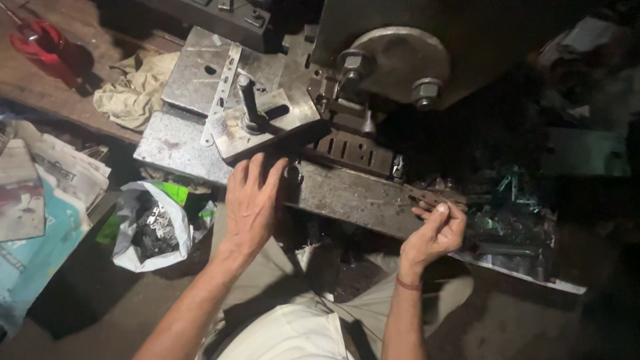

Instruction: The person sits on the floor and repeatedly places small metal pieces into a press machine, activates the press, and removes the processed pieces. The person handles the metal pieces one at a time and places the finished items into a nearby bag.

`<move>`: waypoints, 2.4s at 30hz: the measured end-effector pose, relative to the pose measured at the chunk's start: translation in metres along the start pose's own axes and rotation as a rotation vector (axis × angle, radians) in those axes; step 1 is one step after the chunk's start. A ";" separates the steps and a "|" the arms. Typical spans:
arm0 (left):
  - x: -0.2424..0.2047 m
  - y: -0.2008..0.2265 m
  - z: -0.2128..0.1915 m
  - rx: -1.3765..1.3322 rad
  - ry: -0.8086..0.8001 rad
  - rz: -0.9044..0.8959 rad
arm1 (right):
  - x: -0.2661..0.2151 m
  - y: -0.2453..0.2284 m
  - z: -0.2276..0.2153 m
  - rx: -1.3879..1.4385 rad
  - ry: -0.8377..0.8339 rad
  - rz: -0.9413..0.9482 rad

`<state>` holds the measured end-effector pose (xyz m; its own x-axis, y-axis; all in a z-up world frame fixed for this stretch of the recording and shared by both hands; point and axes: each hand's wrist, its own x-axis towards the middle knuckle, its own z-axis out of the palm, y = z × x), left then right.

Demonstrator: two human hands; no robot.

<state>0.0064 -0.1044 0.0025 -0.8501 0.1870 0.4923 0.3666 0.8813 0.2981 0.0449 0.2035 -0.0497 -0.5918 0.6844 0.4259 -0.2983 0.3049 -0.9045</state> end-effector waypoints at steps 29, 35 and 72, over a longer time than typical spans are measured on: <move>0.048 0.052 0.012 -1.619 -0.512 -0.264 | -0.024 -0.083 0.022 0.169 -0.781 0.641; 0.065 0.040 -0.017 -1.092 -0.069 0.123 | -0.008 -0.081 0.057 0.094 -0.723 0.385; 0.081 0.047 0.001 -1.100 -0.286 -0.303 | -0.002 -0.068 0.078 0.216 -0.312 0.322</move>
<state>-0.0455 -0.0473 0.0561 -0.9613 0.2478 0.1201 0.1448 0.0839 0.9859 0.0079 0.1291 0.0131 -0.8654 0.4803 0.1427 -0.1924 -0.0557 -0.9797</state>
